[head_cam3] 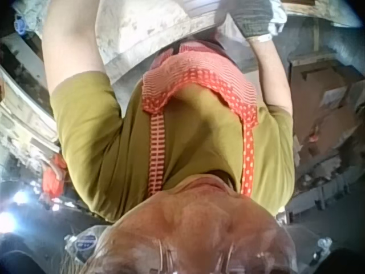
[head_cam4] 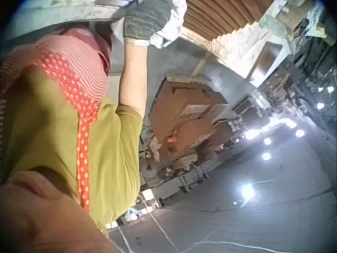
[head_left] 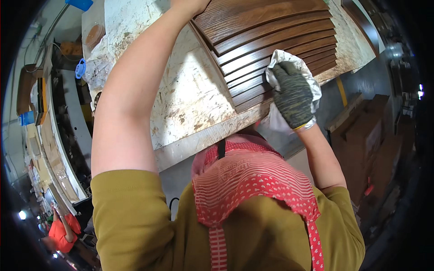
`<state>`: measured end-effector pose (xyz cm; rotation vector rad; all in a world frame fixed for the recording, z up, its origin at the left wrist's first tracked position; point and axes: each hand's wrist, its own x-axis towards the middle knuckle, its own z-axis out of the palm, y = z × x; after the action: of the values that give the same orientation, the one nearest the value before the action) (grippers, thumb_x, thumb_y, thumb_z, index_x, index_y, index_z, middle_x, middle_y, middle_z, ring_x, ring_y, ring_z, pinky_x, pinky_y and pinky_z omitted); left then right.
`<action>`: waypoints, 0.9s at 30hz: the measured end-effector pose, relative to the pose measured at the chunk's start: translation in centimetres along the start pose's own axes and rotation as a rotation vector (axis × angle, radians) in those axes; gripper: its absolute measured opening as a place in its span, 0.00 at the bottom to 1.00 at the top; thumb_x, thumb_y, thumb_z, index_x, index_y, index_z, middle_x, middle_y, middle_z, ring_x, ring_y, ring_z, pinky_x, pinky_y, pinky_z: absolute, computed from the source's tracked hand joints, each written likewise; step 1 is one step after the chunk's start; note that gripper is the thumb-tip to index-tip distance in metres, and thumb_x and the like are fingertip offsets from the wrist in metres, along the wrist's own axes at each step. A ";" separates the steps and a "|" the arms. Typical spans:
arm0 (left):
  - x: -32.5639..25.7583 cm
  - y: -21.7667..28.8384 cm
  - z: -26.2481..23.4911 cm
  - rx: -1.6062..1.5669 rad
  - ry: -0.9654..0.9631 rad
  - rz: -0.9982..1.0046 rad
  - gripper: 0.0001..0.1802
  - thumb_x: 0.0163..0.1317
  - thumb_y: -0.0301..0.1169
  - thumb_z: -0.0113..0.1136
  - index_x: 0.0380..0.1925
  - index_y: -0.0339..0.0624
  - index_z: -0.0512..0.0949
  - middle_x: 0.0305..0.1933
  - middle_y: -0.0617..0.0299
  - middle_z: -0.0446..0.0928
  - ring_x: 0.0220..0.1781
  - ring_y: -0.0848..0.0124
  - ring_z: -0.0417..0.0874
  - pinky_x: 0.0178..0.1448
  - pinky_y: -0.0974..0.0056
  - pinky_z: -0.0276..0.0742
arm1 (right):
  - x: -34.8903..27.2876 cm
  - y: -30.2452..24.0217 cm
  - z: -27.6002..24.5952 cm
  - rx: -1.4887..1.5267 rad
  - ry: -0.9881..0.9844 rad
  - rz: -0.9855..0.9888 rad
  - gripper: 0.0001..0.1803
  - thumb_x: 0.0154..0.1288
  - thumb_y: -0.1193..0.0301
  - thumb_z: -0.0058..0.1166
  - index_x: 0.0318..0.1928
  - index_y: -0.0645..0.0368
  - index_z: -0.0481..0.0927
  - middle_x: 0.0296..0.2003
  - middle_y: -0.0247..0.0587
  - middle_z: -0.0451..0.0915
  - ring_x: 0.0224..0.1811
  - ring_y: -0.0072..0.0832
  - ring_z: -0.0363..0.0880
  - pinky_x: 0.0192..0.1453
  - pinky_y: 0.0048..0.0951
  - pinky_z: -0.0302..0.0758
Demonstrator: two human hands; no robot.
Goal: The person wipes a series of grooved wood panels with a cloth and a liquid from a bottle, handling the panels one by one at a workbench.
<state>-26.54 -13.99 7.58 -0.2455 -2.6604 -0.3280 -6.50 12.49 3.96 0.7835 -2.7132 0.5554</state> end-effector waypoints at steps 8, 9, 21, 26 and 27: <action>0.4 -0.3 0.5 0.019 -0.027 -0.025 0.24 0.64 0.44 0.41 0.55 0.44 0.70 0.61 0.54 0.68 0.63 0.59 0.66 0.64 0.51 0.61 | -0.1 -5.0 3.2 0.245 -0.068 -0.068 0.25 0.58 0.70 0.51 0.57 0.62 0.71 0.57 0.47 0.70 0.60 0.35 0.67 0.65 0.35 0.62; 0.3 -0.3 0.6 0.020 -0.052 -0.046 0.24 0.64 0.44 0.40 0.55 0.45 0.70 0.62 0.54 0.67 0.64 0.59 0.65 0.64 0.50 0.61 | -0.3 -4.1 2.5 0.716 -0.134 0.195 0.26 0.55 0.70 0.53 0.57 0.62 0.71 0.57 0.50 0.69 0.61 0.38 0.66 0.64 0.35 0.63; 0.8 -2.5 2.7 0.084 -0.012 0.025 0.26 0.65 0.49 0.39 0.59 0.52 0.69 0.65 0.58 0.65 0.66 0.61 0.64 0.66 0.51 0.59 | 1.0 2.1 2.2 0.833 -0.008 -0.048 0.22 0.58 0.70 0.51 0.54 0.61 0.72 0.49 0.46 0.75 0.53 0.40 0.73 0.59 0.33 0.68; 1.5 -1.1 1.4 0.085 -0.019 0.033 0.26 0.65 0.47 0.40 0.59 0.51 0.69 0.65 0.58 0.65 0.67 0.61 0.64 0.66 0.51 0.58 | -0.3 14.4 -3.8 -0.234 0.164 0.157 0.21 0.58 0.69 0.50 0.52 0.61 0.73 0.48 0.45 0.76 0.53 0.42 0.73 0.61 0.37 0.66; 1.2 -1.2 1.6 0.104 -0.037 0.021 0.25 0.65 0.47 0.41 0.59 0.51 0.69 0.65 0.58 0.65 0.67 0.61 0.63 0.66 0.52 0.59 | 0.0 13.8 -3.9 -0.248 0.065 0.190 0.21 0.59 0.68 0.46 0.53 0.59 0.73 0.50 0.47 0.75 0.55 0.40 0.72 0.62 0.38 0.64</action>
<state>-28.48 -14.61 6.50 -0.2487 -2.6999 -0.1800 -13.60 25.01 3.50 0.4404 -2.7413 0.2681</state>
